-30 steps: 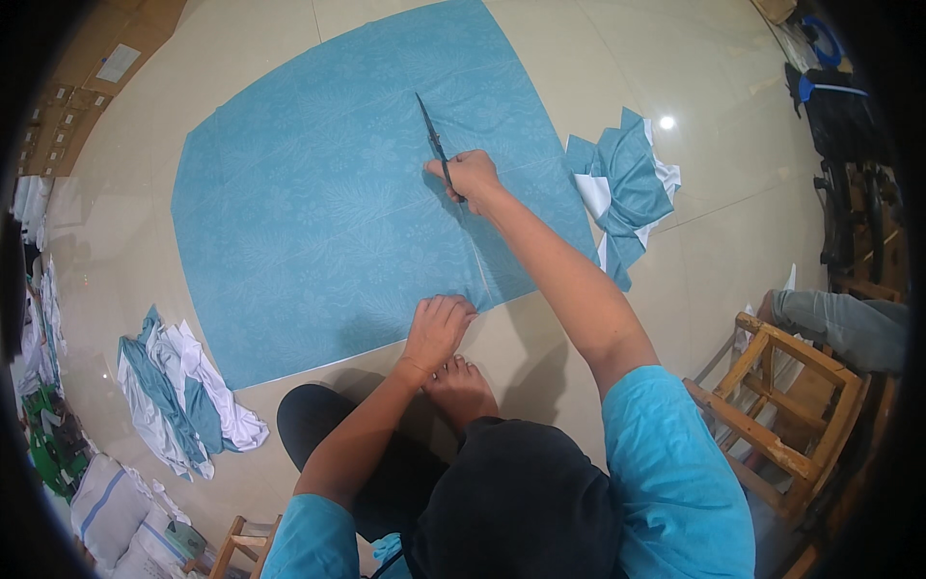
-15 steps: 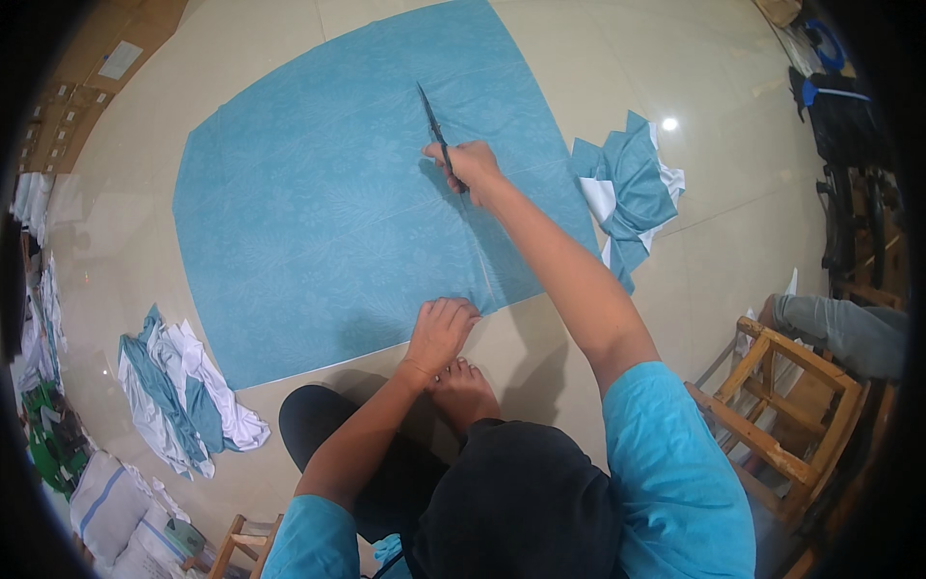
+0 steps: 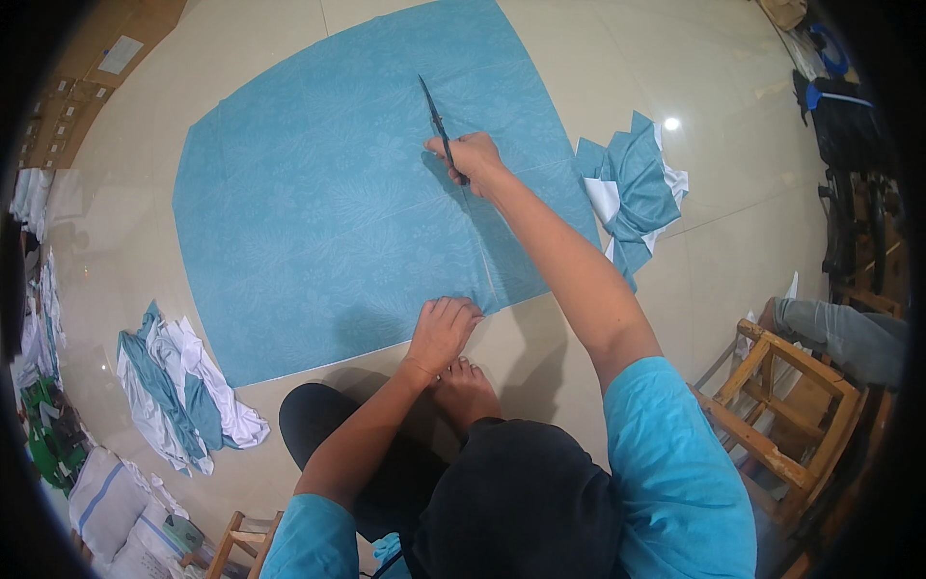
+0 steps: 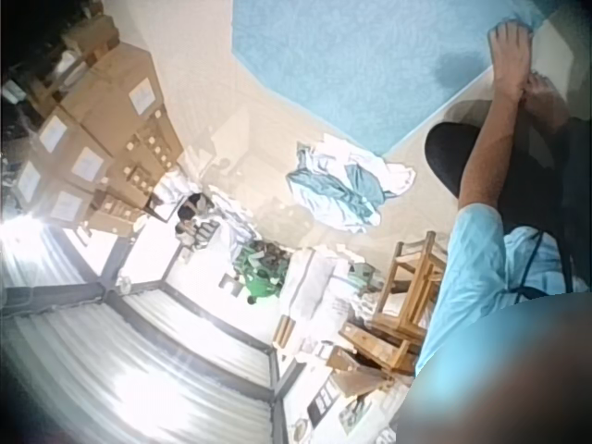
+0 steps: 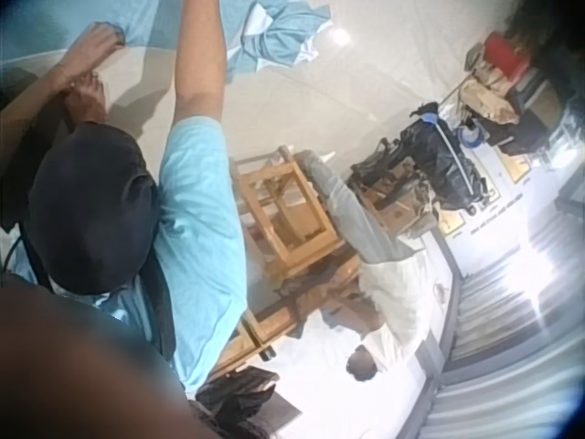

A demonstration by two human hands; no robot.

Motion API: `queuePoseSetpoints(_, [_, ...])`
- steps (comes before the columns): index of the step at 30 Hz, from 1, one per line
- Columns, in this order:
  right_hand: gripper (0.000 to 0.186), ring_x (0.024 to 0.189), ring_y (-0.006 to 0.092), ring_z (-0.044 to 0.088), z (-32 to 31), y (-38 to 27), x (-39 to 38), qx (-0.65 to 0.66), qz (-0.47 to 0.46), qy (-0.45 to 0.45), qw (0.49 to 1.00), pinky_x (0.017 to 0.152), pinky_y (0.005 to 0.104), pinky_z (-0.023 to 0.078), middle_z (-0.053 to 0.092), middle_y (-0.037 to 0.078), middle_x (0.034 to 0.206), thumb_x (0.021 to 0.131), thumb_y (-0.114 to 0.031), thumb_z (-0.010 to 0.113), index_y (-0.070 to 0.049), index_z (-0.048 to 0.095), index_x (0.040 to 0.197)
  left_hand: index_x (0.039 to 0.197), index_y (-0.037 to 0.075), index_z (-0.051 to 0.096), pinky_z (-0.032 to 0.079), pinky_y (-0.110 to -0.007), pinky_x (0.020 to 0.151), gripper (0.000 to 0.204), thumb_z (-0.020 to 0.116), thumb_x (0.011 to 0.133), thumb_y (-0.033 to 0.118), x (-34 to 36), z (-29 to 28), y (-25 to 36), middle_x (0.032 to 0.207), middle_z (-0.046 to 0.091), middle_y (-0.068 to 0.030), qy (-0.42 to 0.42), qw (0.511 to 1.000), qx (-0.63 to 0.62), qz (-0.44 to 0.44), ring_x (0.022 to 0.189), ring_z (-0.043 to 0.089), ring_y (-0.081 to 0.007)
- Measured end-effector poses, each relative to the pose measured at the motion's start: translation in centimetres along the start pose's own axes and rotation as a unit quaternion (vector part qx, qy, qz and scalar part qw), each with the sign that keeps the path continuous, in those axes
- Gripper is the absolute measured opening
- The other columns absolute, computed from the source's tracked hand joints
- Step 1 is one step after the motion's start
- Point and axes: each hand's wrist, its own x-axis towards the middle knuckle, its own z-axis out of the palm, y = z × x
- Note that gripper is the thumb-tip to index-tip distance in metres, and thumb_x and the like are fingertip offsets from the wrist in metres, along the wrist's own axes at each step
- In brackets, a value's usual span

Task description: The person sits on the floor and uses scissors to cut a large piece of light blue fabric into smaller rectangular pieces. They repeatedly trim edges and separate sections, leaving cut pieces on the floor.

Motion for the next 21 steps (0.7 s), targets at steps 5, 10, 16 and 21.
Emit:
queuePoseSetpoints(5, [0.035,0.053,0.0115,0.053,0.08,0.27,0.26,0.017,-0.009,-0.001,1.0,0.046,0.0274,0.039,0.056,0.001,0.065,0.084,-0.033,0.09,-0.008,0.066,0.079,0.11,0.014,0.067,0.046,-0.04,0.09,0.014,0.073,0.098,0.02,0.06,-0.02,0.05,0.114,0.067,-0.0011,0.0,1.0,0.002,-0.001,0.105,0.062,-0.0221])
queuePoseSetpoints(10, [0.035,0.051,0.0101,0.053,0.06,0.37,0.42,0.008,-0.01,0.001,1.0,0.043,0.0259,0.039,0.056,0.001,0.063,0.085,-0.031,0.091,-0.009,0.065,0.077,0.108,0.014,0.067,0.045,-0.039,0.09,0.013,0.073,0.098,0.02,0.08,-0.04,0.07,0.114,0.067,-0.0008,0.006,1.0,-0.007,0.0,0.104,0.062,-0.0219])
queuePoseSetpoints(16, [0.035,0.051,0.0103,0.053,-0.08,0.2,0.21,0.005,-0.013,0.0,1.0,0.043,0.0258,0.039,0.056,0.001,0.063,0.085,-0.031,0.09,-0.009,0.064,0.077,0.108,0.014,0.068,0.045,-0.04,0.09,0.012,0.073,0.098,0.02,0.11,0.03,0.0,0.113,0.067,-0.001,0.007,1.0,-0.006,0.003,0.104,0.063,-0.0221])
queuePoseSetpoints(21, [0.038,0.052,0.0104,0.052,-0.01,-0.43,0.11,0.004,-0.005,0.005,1.0,0.046,0.0265,0.04,0.055,0.0,0.064,0.084,-0.038,0.09,-0.008,0.066,0.081,0.111,0.013,0.068,0.045,-0.039,0.089,0.013,0.069,0.1,0.02,0.09,-0.06,0.07,0.115,0.067,-0.0013,-0.007,1.0,-0.002,-0.004,0.105,0.063,-0.0207])
